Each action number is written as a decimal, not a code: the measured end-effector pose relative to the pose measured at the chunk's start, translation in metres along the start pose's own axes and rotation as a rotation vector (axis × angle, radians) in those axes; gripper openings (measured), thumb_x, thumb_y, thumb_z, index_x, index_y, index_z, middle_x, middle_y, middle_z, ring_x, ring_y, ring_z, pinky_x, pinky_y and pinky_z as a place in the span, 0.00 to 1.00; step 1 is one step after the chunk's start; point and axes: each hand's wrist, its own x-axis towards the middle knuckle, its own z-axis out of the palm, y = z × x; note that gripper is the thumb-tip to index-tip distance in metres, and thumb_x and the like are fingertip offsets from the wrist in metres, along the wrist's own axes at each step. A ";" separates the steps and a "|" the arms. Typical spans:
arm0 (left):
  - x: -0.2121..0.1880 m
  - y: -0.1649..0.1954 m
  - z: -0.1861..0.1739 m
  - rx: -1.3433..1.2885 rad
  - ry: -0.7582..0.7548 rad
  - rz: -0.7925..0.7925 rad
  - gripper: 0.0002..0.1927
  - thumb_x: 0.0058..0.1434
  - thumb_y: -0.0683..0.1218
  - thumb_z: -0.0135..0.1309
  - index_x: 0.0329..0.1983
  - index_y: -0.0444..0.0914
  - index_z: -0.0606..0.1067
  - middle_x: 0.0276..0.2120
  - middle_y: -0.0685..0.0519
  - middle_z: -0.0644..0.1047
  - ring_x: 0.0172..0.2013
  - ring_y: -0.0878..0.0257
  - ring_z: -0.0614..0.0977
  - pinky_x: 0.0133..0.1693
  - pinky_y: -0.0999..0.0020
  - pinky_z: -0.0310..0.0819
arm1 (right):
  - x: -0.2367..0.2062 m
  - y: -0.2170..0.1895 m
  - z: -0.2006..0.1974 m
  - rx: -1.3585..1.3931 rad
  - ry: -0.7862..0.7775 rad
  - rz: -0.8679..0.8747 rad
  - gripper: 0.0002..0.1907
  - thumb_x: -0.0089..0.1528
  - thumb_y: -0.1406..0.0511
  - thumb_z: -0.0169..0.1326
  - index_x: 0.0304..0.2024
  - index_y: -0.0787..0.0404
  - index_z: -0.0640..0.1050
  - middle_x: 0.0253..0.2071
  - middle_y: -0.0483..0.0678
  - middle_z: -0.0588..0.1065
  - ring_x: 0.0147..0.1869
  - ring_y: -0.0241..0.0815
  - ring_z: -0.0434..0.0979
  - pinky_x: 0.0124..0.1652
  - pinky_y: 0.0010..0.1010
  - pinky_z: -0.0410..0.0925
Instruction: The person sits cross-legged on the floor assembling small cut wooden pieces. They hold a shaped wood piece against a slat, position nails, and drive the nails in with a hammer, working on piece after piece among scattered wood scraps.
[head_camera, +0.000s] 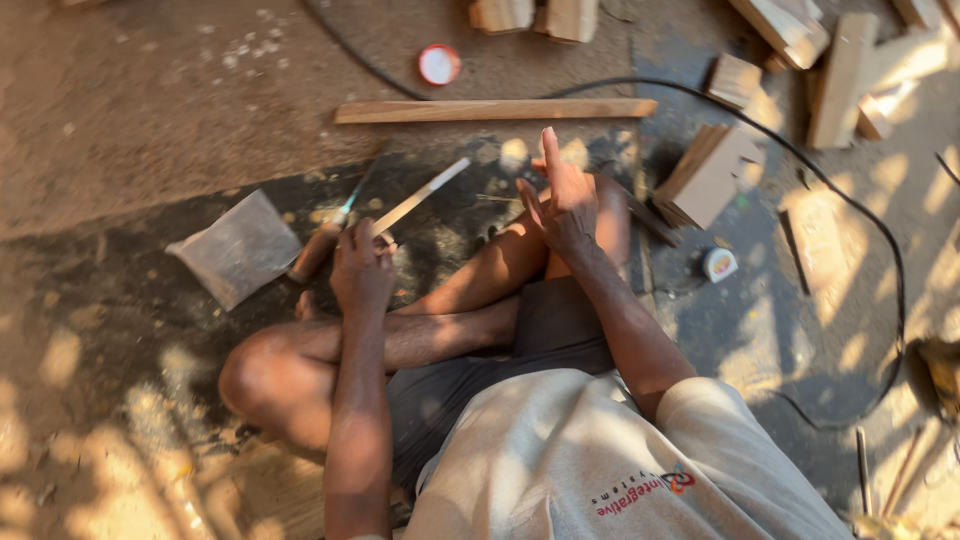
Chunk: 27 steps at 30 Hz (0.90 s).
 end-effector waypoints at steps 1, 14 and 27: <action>-0.001 0.001 -0.001 -0.013 -0.007 -0.009 0.34 0.56 0.46 0.69 0.64 0.44 0.67 0.55 0.44 0.73 0.50 0.43 0.80 0.44 0.50 0.80 | -0.006 0.009 -0.013 0.083 0.028 0.110 0.43 0.67 0.62 0.66 0.77 0.59 0.57 0.49 0.51 0.81 0.41 0.45 0.81 0.43 0.38 0.74; -0.006 -0.009 0.009 0.197 0.010 0.081 0.39 0.60 0.51 0.67 0.71 0.45 0.64 0.59 0.44 0.71 0.58 0.45 0.76 0.52 0.48 0.75 | -0.060 0.153 -0.112 -0.461 0.160 0.690 0.74 0.56 0.47 0.74 0.76 0.64 0.30 0.51 0.65 0.78 0.47 0.66 0.81 0.43 0.50 0.74; -0.005 -0.013 0.012 0.199 0.004 0.081 0.36 0.63 0.52 0.65 0.72 0.45 0.64 0.57 0.43 0.72 0.58 0.44 0.75 0.53 0.45 0.73 | -0.045 0.151 -0.120 -0.446 0.121 0.767 0.76 0.50 0.47 0.73 0.75 0.64 0.30 0.52 0.65 0.78 0.46 0.66 0.81 0.41 0.48 0.77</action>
